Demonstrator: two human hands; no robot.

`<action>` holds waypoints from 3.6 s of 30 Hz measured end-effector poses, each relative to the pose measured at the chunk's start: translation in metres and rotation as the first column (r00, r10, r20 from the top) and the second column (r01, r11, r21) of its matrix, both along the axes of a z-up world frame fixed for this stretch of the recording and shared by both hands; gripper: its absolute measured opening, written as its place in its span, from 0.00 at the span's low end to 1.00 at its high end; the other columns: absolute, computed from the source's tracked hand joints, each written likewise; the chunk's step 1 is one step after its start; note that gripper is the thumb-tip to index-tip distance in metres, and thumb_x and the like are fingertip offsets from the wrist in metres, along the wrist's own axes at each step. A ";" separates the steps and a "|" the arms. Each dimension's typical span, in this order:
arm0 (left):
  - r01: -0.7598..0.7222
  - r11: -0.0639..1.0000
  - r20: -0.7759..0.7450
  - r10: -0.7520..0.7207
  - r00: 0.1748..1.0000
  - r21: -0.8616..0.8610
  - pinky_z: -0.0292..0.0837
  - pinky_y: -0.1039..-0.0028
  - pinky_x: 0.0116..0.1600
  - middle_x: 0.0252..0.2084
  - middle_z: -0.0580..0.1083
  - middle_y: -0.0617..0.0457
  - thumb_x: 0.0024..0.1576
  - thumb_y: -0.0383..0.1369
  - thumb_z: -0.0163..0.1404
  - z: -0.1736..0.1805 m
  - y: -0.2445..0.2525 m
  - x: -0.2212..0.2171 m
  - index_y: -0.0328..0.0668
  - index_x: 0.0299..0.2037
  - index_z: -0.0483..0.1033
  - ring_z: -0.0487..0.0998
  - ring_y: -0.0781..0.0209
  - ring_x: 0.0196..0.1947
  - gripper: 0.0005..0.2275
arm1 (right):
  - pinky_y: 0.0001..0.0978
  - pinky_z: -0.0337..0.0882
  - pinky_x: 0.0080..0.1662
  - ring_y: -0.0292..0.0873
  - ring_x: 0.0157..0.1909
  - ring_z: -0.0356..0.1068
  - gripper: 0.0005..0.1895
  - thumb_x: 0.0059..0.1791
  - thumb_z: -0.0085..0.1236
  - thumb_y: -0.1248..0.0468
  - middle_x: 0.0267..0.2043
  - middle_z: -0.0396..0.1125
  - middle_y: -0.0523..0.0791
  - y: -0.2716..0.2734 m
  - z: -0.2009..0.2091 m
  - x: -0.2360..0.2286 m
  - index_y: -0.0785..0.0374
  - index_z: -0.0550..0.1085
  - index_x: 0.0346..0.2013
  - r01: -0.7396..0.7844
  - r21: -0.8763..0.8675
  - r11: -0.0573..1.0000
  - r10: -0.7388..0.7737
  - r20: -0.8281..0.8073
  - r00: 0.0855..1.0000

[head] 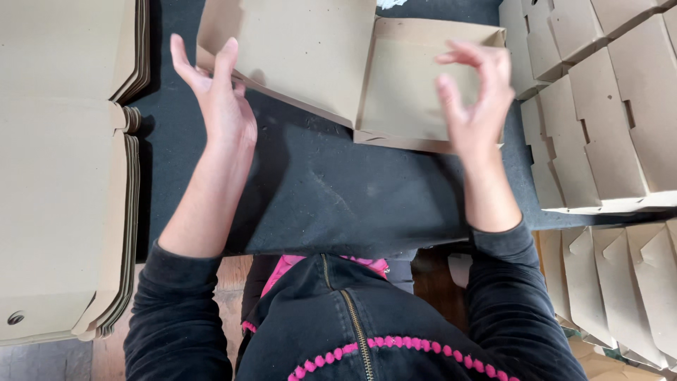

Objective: The person assembles cardboard boxes by hand, folding the flaps and tucking the tabs to form individual containers, then stacks the completed boxes on a pile.

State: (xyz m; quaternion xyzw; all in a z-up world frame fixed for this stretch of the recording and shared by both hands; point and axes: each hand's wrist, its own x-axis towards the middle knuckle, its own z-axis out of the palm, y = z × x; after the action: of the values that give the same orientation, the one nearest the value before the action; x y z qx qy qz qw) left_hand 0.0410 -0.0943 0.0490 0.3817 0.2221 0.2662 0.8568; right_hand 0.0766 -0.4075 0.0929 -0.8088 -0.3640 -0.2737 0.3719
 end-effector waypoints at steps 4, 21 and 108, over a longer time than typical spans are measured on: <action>-0.046 0.999 0.235 0.039 0.971 0.025 0.80 0.69 0.63 0.62 0.66 0.45 0.47 0.31 0.68 0.028 0.000 0.016 0.61 0.74 0.48 0.78 0.61 0.56 0.47 | 0.29 0.64 0.40 0.36 0.35 0.61 0.11 0.60 0.54 0.58 0.53 0.68 0.43 -0.079 -0.037 0.060 0.60 0.75 0.53 0.335 0.103 0.936 -0.319 -0.145 0.936; 0.170 0.280 0.010 -0.542 0.840 0.945 0.56 0.63 0.69 0.62 0.70 0.57 0.58 0.33 0.60 0.081 -0.013 0.055 0.46 0.61 0.66 0.68 0.61 0.64 0.22 | 0.14 0.48 0.17 0.30 0.15 0.60 0.24 0.57 0.48 0.46 0.33 0.67 0.42 -0.085 -0.101 0.070 0.64 0.74 0.52 0.280 0.243 0.929 0.111 -0.904 0.414; 0.673 0.483 -0.289 -0.647 0.705 0.560 0.40 0.39 0.74 0.77 0.34 0.28 0.53 0.29 0.54 -0.012 -0.013 -0.034 0.40 0.78 0.33 0.34 0.24 0.77 0.46 | 0.45 0.73 0.56 0.57 0.65 0.64 0.38 0.52 0.60 0.45 0.65 0.61 0.59 -0.037 -0.105 0.045 0.65 0.65 0.69 0.016 0.065 0.998 0.039 -0.751 0.659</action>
State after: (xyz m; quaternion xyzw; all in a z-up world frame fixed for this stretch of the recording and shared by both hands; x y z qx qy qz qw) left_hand 0.0073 -0.1076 0.0370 0.7048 -0.0273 -0.0327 0.7081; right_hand 0.1218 -0.4448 -0.0121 -0.8346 -0.1740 0.0749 0.5173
